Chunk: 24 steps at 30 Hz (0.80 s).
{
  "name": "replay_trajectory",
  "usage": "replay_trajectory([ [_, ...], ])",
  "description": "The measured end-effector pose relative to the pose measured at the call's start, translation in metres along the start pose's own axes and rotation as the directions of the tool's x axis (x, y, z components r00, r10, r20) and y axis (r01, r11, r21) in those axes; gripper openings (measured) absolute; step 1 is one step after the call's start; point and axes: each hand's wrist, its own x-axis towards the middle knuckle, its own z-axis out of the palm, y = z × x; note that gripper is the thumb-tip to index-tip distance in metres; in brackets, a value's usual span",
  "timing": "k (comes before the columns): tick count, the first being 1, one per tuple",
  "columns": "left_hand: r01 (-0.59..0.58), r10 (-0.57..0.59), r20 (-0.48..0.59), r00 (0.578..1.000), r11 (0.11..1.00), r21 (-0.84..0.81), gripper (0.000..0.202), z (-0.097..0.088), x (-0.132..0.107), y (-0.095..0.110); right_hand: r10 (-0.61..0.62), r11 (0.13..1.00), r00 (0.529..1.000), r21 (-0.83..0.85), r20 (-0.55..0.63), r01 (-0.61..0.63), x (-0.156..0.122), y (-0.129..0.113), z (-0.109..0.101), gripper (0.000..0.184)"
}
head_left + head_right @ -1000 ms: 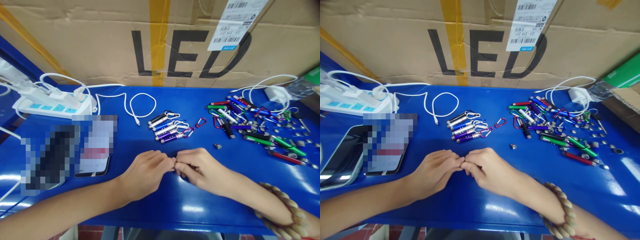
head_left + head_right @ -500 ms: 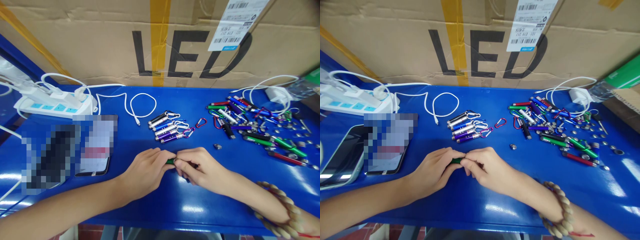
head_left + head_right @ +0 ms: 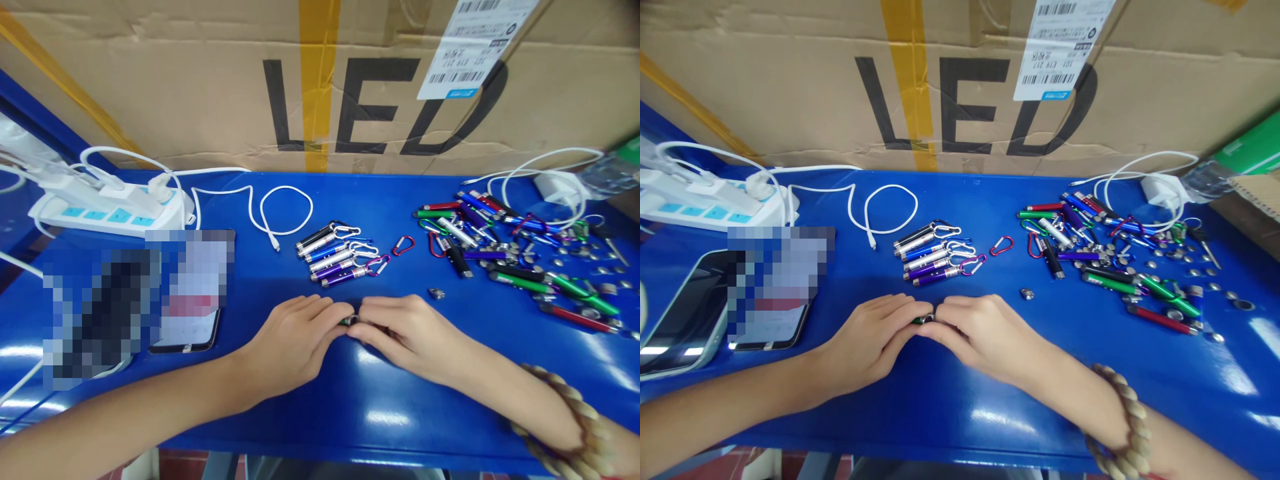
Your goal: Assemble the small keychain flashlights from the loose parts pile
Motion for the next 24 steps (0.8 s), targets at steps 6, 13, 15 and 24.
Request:
replay_trajectory([
  [6, 0.024, -0.024, -0.009, 1.000, 0.999, -0.031, 0.024, -0.0008, 0.0018, -0.0007, -0.239, 0.855, 0.971, -0.474, -0.001, 0.210, -0.0017, 0.0073, -0.0064, 0.038],
  [13, 0.009, -0.009, -0.019, 1.000, 1.000, -0.006, 0.023, -0.0005, 0.0008, -0.0003, -0.286, 0.755, 0.958, -0.606, 0.038, 0.249, -0.0011, 0.0078, -0.0087, 0.036],
  [15, -0.001, 0.001, -0.024, 1.000, 1.000, 0.024, 0.024, 0.0001, 0.0001, 0.0001, -0.290, 0.748, 0.956, -0.611, 0.050, 0.259, -0.0008, 0.0074, -0.0091, 0.038],
  [24, -0.005, 0.003, 0.051, 0.999, 0.999, 0.036, 0.028, 0.0004, -0.0012, 0.0005, -0.284, 0.725, 0.954, -0.630, 0.096, 0.279, 0.0005, 0.0080, -0.0107, 0.039],
])
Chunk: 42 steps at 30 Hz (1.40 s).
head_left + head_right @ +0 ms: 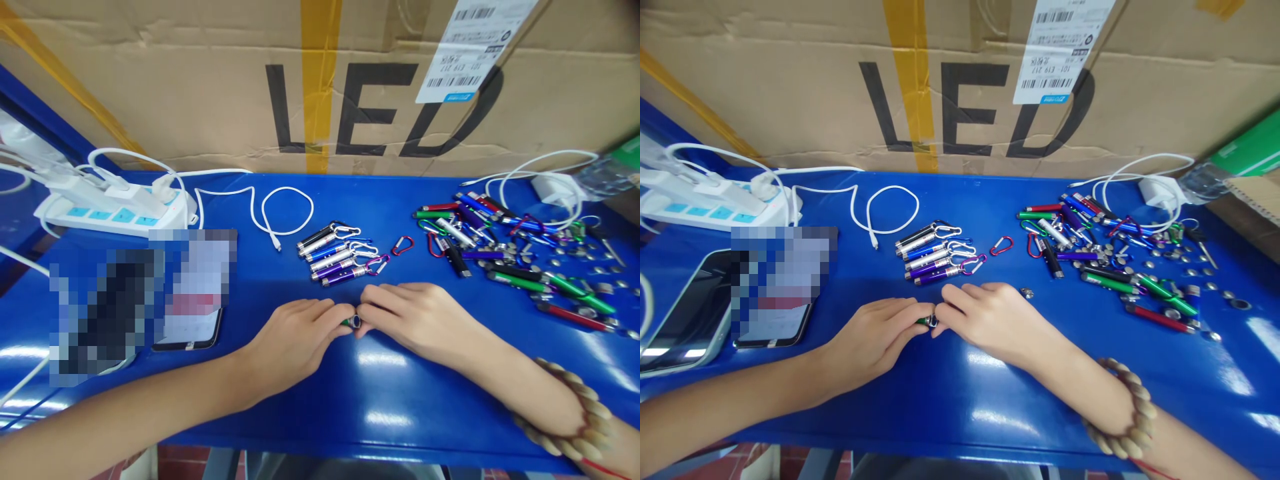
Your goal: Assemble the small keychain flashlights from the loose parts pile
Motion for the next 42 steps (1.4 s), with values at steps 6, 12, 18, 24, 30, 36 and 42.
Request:
replay_trajectory([
  [6, 0.034, -0.032, 0.014, 0.999, 0.996, -0.084, 0.021, 0.001, 0.001, 0.000, 0.009, 0.998, 1.000, -0.054, 0.007, -0.008, -0.002, 0.002, 0.002, 0.038],
  [12, -0.004, 0.004, 0.002, 1.000, 0.994, -0.110, 0.017, 0.001, 0.000, 0.000, -0.002, 1.000, 1.000, -0.013, -0.009, 0.002, -0.002, 0.000, 0.005, 0.037],
  [18, -0.074, 0.071, -0.043, 0.997, 0.994, -0.079, 0.021, 0.003, -0.002, -0.002, 0.002, 0.995, 1.000, 0.097, 0.009, -0.003, 0.000, -0.002, 0.007, 0.039],
  [24, -0.116, 0.111, -0.095, 0.989, 0.992, -0.045, 0.023, 0.004, -0.002, -0.003, 0.112, 0.943, 0.992, 0.308, 0.058, -0.124, 0.001, -0.009, 0.005, 0.043],
  [30, -0.103, 0.100, -0.168, 0.981, 0.995, -0.013, 0.023, 0.005, -0.003, -0.004, 0.256, 0.814, 0.948, 0.486, 0.190, -0.318, 0.001, -0.016, 0.004, 0.039],
  [36, -0.078, 0.072, -0.194, 0.978, 0.997, -0.023, 0.020, 0.002, -0.002, -0.003, 0.303, 0.679, 0.912, 0.609, 0.276, -0.410, 0.002, -0.019, 0.003, 0.039],
  [42, -0.092, 0.097, -0.180, 0.979, 0.995, 0.038, 0.026, -0.001, 0.000, -0.002, 0.365, 0.592, 0.901, 0.688, 0.235, -0.419, 0.002, -0.020, 0.004, 0.038],
])
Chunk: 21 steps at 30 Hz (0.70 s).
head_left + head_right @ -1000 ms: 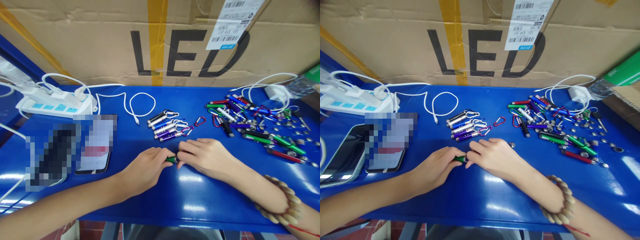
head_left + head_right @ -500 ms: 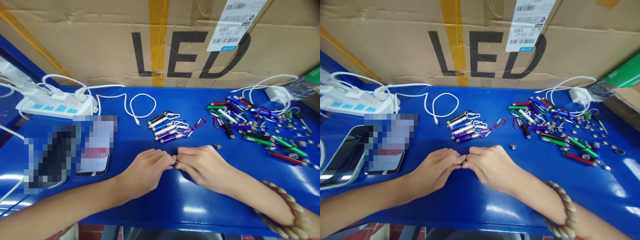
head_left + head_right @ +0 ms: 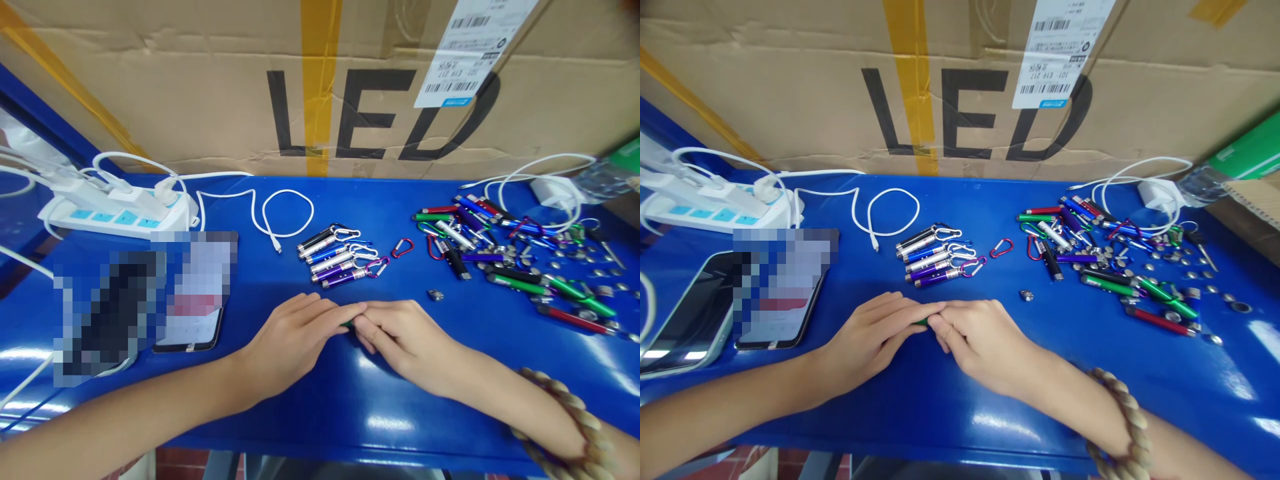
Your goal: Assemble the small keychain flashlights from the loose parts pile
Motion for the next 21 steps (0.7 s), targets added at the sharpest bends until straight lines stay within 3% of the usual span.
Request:
replay_trajectory([
  [8, 0.039, -0.042, -0.017, 0.999, 0.992, -0.121, 0.021, 0.001, -0.001, -0.001, -0.011, 1.000, 1.000, 0.029, -0.011, 0.012, -0.001, -0.001, 0.000, 0.042],
  [12, 0.098, -0.098, 0.012, 0.995, 0.983, -0.155, 0.020, 0.000, -0.001, 0.000, -0.046, 0.997, 0.998, -0.069, -0.048, 0.043, -0.001, 0.001, -0.002, 0.043],
  [15, 0.162, -0.162, 0.011, 0.987, 0.970, -0.181, 0.018, -0.001, 0.000, 0.000, -0.081, 0.978, 0.977, -0.203, -0.200, 0.040, -0.001, 0.004, -0.004, 0.032],
  [18, 0.256, -0.260, 0.017, 0.966, 0.937, -0.239, 0.018, 0.000, 0.000, -0.001, -0.140, 0.972, 0.907, -0.229, -0.398, 0.049, 0.000, 0.008, -0.007, 0.022],
  [21, 0.305, -0.308, 0.031, 0.951, 0.916, -0.262, 0.018, 0.000, 0.000, -0.002, -0.241, 0.952, 0.859, -0.280, -0.453, 0.120, -0.001, 0.010, -0.008, 0.016],
])
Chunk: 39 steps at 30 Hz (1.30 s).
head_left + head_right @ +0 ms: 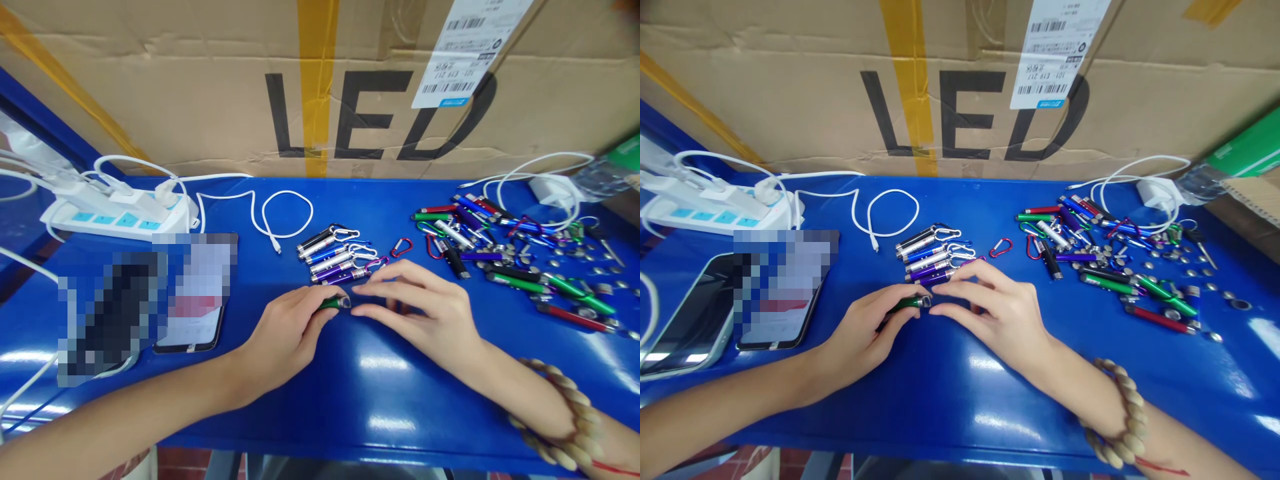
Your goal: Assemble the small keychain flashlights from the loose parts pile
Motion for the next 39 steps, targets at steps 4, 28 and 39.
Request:
replay_trajectory([
  [4, -0.010, 0.010, 0.013, 1.000, 1.000, 0.021, 0.018, 0.000, 0.000, 0.000, -0.107, 0.994, 0.994, -0.003, 0.028, 0.107, -0.001, 0.001, -0.001, 0.011],
  [28, 0.022, -0.007, 0.172, 0.985, 0.996, -0.088, 0.013, -0.002, 0.000, 0.004, 0.128, 0.946, 0.989, 0.291, 0.080, -0.146, 0.003, -0.008, 0.009, 0.007],
  [39, -0.089, 0.091, 0.044, 0.995, 0.995, -0.052, 0.011, 0.002, -0.004, -0.003, 0.389, 0.796, 0.883, 0.386, 0.262, -0.465, 0.005, -0.005, 0.014, 0.009],
])
